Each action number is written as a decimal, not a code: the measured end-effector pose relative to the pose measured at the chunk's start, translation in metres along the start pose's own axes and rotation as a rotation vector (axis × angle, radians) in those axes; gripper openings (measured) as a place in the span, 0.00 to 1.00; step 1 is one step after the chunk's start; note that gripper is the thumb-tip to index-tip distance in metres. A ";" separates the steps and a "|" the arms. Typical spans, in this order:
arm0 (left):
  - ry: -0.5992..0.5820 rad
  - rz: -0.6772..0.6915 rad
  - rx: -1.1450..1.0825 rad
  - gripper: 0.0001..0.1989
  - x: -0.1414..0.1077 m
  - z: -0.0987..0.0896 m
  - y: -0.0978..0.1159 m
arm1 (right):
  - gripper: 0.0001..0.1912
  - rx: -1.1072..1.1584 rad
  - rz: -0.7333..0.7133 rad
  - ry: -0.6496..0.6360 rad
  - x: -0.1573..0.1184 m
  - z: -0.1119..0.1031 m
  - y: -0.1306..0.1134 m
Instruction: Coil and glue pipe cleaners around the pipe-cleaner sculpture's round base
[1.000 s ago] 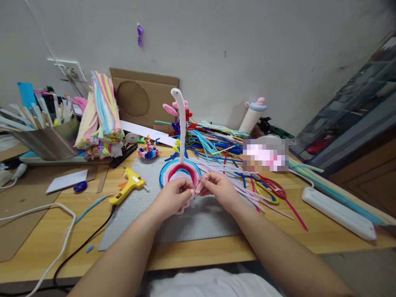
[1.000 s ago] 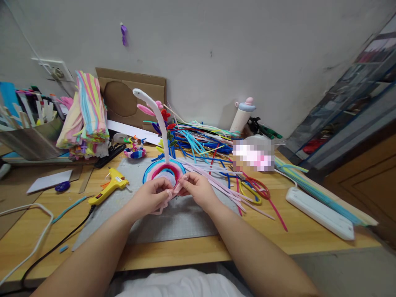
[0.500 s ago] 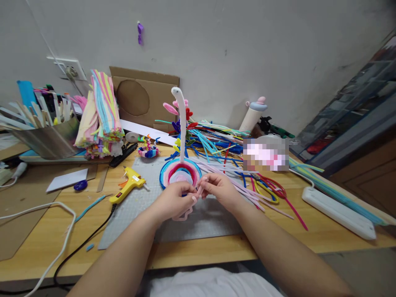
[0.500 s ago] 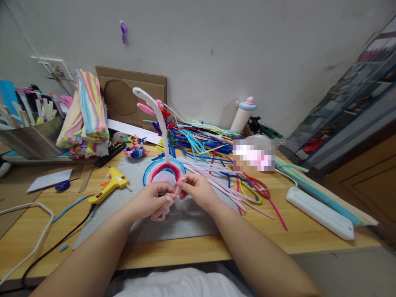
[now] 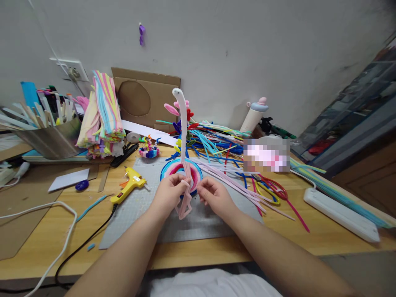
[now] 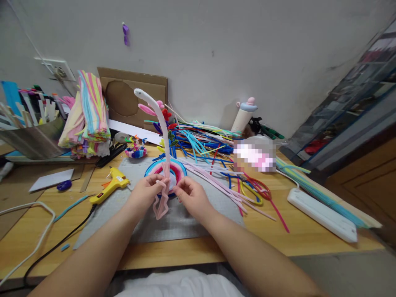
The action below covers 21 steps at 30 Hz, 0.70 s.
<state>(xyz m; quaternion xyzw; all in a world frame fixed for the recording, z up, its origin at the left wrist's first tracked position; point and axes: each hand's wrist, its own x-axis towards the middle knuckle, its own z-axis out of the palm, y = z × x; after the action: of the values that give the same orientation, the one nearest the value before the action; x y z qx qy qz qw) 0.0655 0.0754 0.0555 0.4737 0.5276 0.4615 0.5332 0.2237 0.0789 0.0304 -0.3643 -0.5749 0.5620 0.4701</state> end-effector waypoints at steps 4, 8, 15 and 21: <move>0.082 0.077 -0.041 0.10 0.000 0.005 -0.004 | 0.08 -0.049 -0.041 0.014 -0.006 0.015 0.007; 0.102 0.111 -0.073 0.09 -0.002 0.012 -0.006 | 0.10 -0.028 -0.057 0.053 -0.005 0.021 0.007; 0.040 0.042 -0.151 0.10 -0.005 0.013 -0.007 | 0.15 0.069 0.018 0.031 -0.002 0.018 -0.003; -0.019 -0.035 -0.193 0.12 -0.008 0.014 -0.005 | 0.16 0.119 0.088 0.056 0.002 0.015 -0.002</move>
<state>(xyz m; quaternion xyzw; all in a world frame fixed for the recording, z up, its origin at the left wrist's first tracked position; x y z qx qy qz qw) 0.0791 0.0668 0.0511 0.4151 0.4837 0.4963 0.5894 0.2091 0.0755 0.0337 -0.3764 -0.5103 0.6049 0.4816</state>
